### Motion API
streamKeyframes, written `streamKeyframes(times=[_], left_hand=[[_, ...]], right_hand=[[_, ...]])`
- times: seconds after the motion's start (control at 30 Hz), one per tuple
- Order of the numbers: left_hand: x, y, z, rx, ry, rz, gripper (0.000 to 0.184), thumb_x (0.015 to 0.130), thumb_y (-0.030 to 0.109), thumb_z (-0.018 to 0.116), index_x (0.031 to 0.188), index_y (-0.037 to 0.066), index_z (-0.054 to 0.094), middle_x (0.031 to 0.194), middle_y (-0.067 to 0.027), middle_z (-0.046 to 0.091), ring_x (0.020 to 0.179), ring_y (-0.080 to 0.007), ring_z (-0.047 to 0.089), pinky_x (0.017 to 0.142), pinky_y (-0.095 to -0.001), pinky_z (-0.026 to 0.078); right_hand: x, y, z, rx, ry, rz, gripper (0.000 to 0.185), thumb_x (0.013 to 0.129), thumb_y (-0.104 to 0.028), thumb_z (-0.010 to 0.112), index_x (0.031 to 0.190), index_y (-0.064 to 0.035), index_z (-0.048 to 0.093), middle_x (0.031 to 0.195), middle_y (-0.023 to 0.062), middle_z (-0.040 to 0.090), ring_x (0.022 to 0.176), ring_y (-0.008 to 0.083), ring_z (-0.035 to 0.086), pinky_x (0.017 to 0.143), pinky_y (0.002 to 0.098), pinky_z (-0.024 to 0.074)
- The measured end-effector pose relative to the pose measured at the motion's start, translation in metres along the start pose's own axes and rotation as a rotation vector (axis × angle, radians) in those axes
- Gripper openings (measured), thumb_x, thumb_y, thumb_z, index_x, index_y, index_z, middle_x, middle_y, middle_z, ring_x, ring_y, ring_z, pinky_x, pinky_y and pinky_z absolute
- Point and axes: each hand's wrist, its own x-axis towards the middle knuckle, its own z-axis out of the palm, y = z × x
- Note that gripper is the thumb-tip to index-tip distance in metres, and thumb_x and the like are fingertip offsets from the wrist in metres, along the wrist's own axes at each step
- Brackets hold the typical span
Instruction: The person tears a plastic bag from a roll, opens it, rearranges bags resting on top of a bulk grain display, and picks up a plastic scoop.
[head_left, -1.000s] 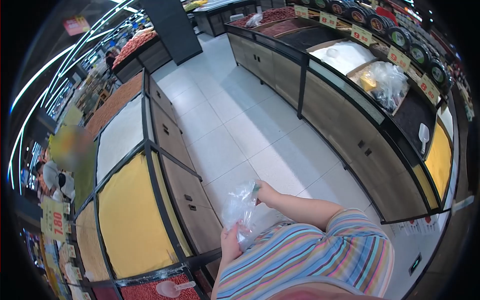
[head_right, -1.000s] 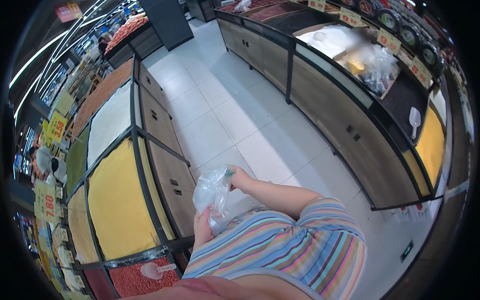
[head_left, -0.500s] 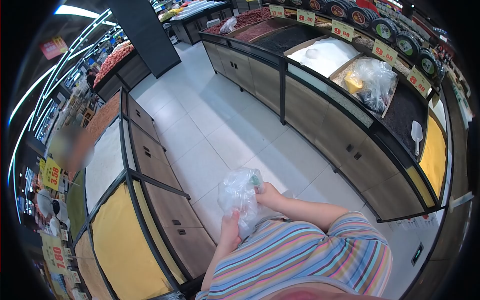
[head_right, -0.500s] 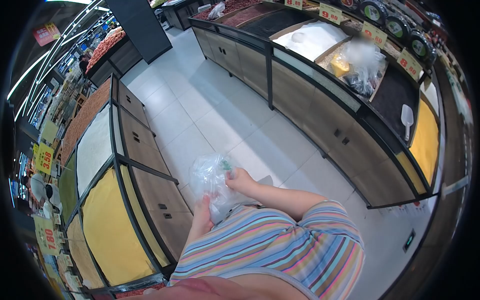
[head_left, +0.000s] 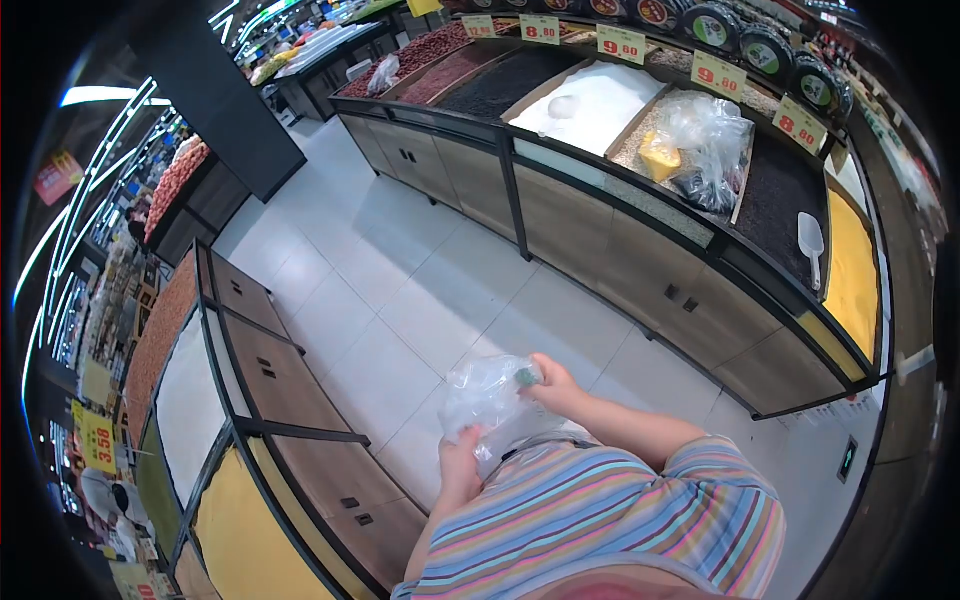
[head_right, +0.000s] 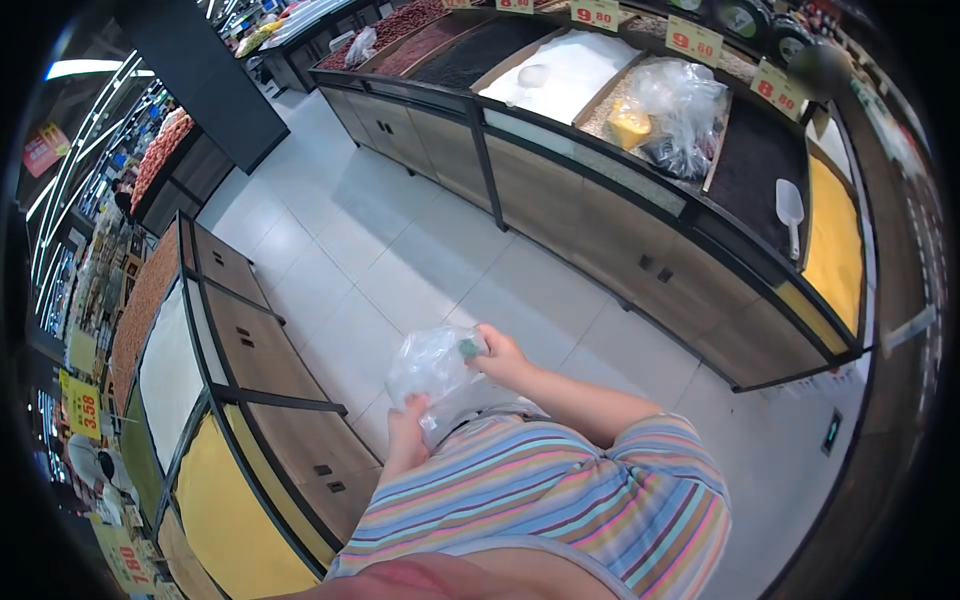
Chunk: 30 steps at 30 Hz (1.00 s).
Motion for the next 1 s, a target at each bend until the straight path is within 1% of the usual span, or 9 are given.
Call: streamKeyframes(times=[0.13, 0.23, 0.33, 0.43, 0.57, 0.67, 0.73, 0.83, 1.0], left_hand=[[0.033, 0.002, 0.023, -0.008, 0.064, -0.028, 0.026, 0.084, 0.012, 0.058, 0.105, -0.002, 0.056, 0.094, -0.0115, 0.061, 0.081, -0.022, 0.061, 0.071, -0.0358, 0.05], [0.075, -0.003, 0.027, 0.003, -0.014, -0.151, 0.025, 0.086, 0.015, 0.056, 0.105, -0.001, 0.055, 0.092, -0.0115, 0.061, 0.079, -0.0226, 0.061, 0.069, -0.0374, 0.051], [0.098, 0.004, 0.05, -0.162, -0.232, -0.24, 0.024, 0.088, 0.018, 0.055, 0.104, 0.0, 0.054, 0.09, -0.0114, 0.061, 0.081, -0.023, 0.06, 0.07, -0.0388, 0.051], [0.123, 0.012, 0.062, -0.115, -0.217, -0.339, 0.023, 0.088, 0.016, 0.055, 0.106, 0.001, 0.054, 0.094, -0.0117, 0.061, 0.085, -0.0243, 0.06, 0.075, -0.041, 0.051], [0.15, 0.043, 0.089, -0.068, -0.442, -0.285, 0.024, 0.085, 0.009, 0.059, 0.106, 0.0, 0.053, 0.1, -0.0131, 0.06, 0.089, -0.0246, 0.06, 0.078, -0.0408, 0.051], [0.173, 0.066, 0.113, 0.038, -0.551, -0.257, 0.032, 0.083, 0.005, 0.06, 0.113, -0.001, 0.05, 0.106, -0.0137, 0.058, 0.093, -0.0249, 0.058, 0.079, -0.0398, 0.051], [0.196, 0.079, 0.122, 0.102, -0.609, -0.221, 0.042, 0.083, 0.004, 0.059, 0.122, 0.0, 0.044, 0.112, -0.0134, 0.055, 0.099, -0.0251, 0.056, 0.079, -0.0394, 0.051], [0.242, 0.081, 0.124, 0.178, -0.498, -0.214, 0.032, 0.081, 0.001, 0.06, 0.112, -0.003, 0.051, 0.105, -0.013, 0.057, 0.094, -0.0232, 0.058, 0.077, -0.036, 0.05], [0.304, 0.085, 0.121, 0.228, -0.64, -0.224, 0.03, 0.087, 0.016, 0.054, 0.113, 0.0, 0.052, 0.106, -0.0103, 0.057, 0.095, -0.0236, 0.058, 0.079, -0.038, 0.049]], right_hand=[[-0.021, -0.046, -0.02, -0.334, -0.04, -0.056, 0.044, 0.075, -0.013, 0.068, 0.114, -0.0067, 0.05, 0.077, 0.0111, 0.061, 0.068, 0.0186, 0.061, 0.061, 0.0311, 0.0474], [-0.021, -0.053, -0.028, -0.382, -0.155, -0.187, 0.047, 0.075, -0.017, 0.069, 0.116, -0.0063, 0.048, 0.074, 0.0142, 0.061, 0.065, 0.0254, 0.061, 0.06, 0.0336, 0.0478], [-0.006, -0.052, -0.034, -0.432, -0.143, -0.223, 0.049, 0.074, -0.019, 0.069, 0.117, -0.0059, 0.048, 0.077, 0.0164, 0.062, 0.07, 0.0297, 0.063, 0.062, 0.0363, 0.0489], [0.02, -0.056, -0.04, -0.49, 0.075, -0.05, 0.047, 0.074, -0.019, 0.07, 0.114, -0.0053, 0.049, 0.08, 0.0175, 0.063, 0.074, 0.0316, 0.064, 0.065, 0.0381, 0.0497], [0.07, -0.056, -0.056, -0.323, 0.198, 0.001, 0.033, 0.078, -0.011, 0.067, 0.104, -0.0003, 0.049, 0.077, 0.0149, 0.063, 0.066, 0.0212, 0.065, 0.059, 0.0326, 0.0507], [0.103, -0.068, -0.061, -0.238, 0.214, 0.021, 0.034, 0.076, -0.013, 0.065, 0.106, -0.0033, 0.051, 0.08, 0.0179, 0.063, 0.073, 0.0312, 0.064, 0.064, 0.0364, 0.0497], [0.125, -0.074, -0.062, -0.316, 0.234, -0.085, 0.032, 0.075, -0.012, 0.064, 0.104, -0.0035, 0.052, 0.078, 0.0165, 0.062, 0.071, 0.0294, 0.063, 0.063, 0.0356, 0.049], [0.151, -0.091, -0.064, -0.337, 0.162, -0.166, 0.033, 0.073, -0.008, 0.063, 0.103, -0.0028, 0.053, 0.077, 0.0132, 0.062, 0.068, 0.0232, 0.062, 0.061, 0.0334, 0.0491], [0.18, -0.09, -0.067, -0.279, -0.02, -0.202, 0.035, 0.072, -0.009, 0.064, 0.105, -0.0024, 0.055, 0.076, 0.0113, 0.062, 0.067, 0.0198, 0.06, 0.061, 0.0308, 0.0483]])
